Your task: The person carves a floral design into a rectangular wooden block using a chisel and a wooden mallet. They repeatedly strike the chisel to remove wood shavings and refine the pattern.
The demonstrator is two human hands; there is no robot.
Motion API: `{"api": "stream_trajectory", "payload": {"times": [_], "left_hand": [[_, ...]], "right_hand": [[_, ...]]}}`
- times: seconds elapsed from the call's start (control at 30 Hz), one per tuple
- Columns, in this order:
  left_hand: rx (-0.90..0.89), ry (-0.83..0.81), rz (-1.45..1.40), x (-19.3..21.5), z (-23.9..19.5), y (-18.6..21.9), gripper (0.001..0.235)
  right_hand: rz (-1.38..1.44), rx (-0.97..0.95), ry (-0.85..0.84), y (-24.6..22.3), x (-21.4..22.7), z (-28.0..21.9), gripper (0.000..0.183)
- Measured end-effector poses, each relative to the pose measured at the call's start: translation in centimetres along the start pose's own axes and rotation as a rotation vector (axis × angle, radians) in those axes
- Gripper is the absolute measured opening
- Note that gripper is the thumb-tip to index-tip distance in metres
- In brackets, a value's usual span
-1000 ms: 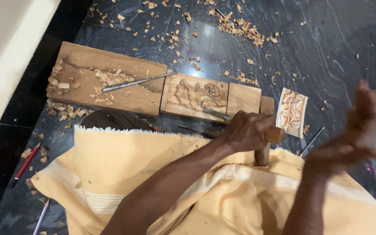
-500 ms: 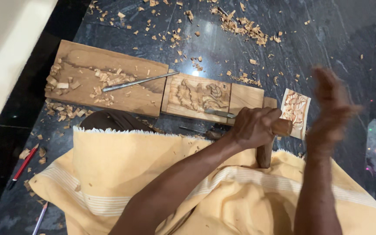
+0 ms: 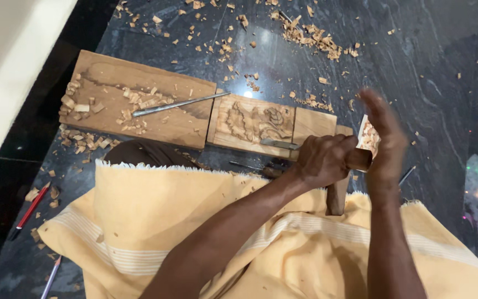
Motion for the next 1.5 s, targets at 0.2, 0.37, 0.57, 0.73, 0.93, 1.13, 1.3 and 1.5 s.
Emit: {"api": "stream_trajectory", "payload": {"times": [0.2, 0.37, 0.57, 0.73, 0.93, 1.13, 1.3, 1.5], "left_hand": [[-0.480, -0.033, 0.356, 2.7, -1.0, 5.7, 0.019], [-0.543, 0.452, 0.279, 15.2, 1.9, 6.0, 0.042], [-0.016, 0.956, -0.129, 29.1, 1.5, -4.5, 0.018], [0.066, 0.976, -0.181, 29.8, 0.8, -6.4, 0.013], [0.055, 0.939, -0.285, 28.1, 1.5, -6.5, 0.010], [0.317, 0.756, -0.474, 24.6, 2.5, -9.1, 0.015], [0.252, 0.362, -0.488, 15.4, 4.5, -4.9, 0.040], [-0.112, -0.059, -0.061, 2.9, 2.2, 3.9, 0.037]], "right_hand": [[0.303, -0.153, 0.450, 6.0, 4.7, -4.0, 0.091], [-0.161, -0.511, 0.216, 12.0, -3.1, -9.6, 0.046], [-0.536, 0.019, -0.258, 5.7, -16.9, -9.2, 0.079], [-0.067, -0.267, -0.779, 2.0, -20.7, -13.2, 0.062], [-0.808, 0.238, -0.014, -4.5, -15.6, -8.2, 0.065], [-0.134, 0.260, -0.521, -6.9, -15.4, -11.7, 0.037], [-0.334, 0.090, -0.193, -1.4, -4.6, -11.0, 0.029], [-0.155, -0.486, 0.304, 9.0, 7.3, -13.8, 0.025]]}}
Point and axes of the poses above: each hand's wrist, its own z-axis towards the middle knuckle, its own x-axis out of the back of the hand, y = z × x, the point moved 8 cm from there along z, towards the middle knuckle, and after that the axes turned 5 degrees about z, right-handed, at the moved point
